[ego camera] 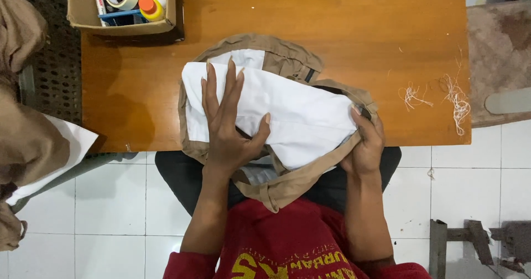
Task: Inspecting the pockets of a pair of trousers and trimming loose threads using a thread nipper.
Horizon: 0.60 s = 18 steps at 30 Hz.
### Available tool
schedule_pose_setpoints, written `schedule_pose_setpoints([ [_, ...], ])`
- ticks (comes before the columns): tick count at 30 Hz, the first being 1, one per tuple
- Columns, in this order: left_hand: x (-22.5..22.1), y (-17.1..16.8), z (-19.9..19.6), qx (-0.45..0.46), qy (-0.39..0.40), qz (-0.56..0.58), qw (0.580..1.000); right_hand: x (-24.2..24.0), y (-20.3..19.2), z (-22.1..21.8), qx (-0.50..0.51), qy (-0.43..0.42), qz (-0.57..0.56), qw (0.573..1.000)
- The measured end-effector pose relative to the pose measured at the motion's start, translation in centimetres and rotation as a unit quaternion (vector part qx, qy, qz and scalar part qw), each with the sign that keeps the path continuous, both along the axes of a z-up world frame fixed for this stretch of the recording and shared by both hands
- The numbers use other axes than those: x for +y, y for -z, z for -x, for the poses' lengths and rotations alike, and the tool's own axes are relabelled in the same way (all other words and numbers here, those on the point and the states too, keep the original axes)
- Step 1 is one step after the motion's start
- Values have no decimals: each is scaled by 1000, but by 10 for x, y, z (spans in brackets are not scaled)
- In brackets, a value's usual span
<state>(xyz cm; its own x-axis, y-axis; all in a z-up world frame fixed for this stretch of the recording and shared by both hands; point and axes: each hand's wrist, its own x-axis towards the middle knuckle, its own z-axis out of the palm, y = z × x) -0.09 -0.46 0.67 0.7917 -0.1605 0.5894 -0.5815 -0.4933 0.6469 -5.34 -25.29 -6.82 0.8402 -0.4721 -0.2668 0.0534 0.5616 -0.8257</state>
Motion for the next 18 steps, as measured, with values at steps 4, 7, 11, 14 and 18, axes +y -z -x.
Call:
schedule_pose_setpoints([
  [4,-3,5,-1,-31,-19,-12,999,4,-7,-1,-7,4,-8,1000],
  [7,-5,9,-3,-50,-31,-23,998,6,-13,-3,-10,2,-12,1000],
  [11,-5,15,-3,-55,-27,-44,997,7,-17,-3,-43,-17,-40,998],
  [14,-3,19,-4,-64,-11,-69,995,6,-8,-1,-73,-18,-67,995],
  [18,0,20,-3,-61,4,-77,995,4,3,2,-88,-26,-53,994],
])
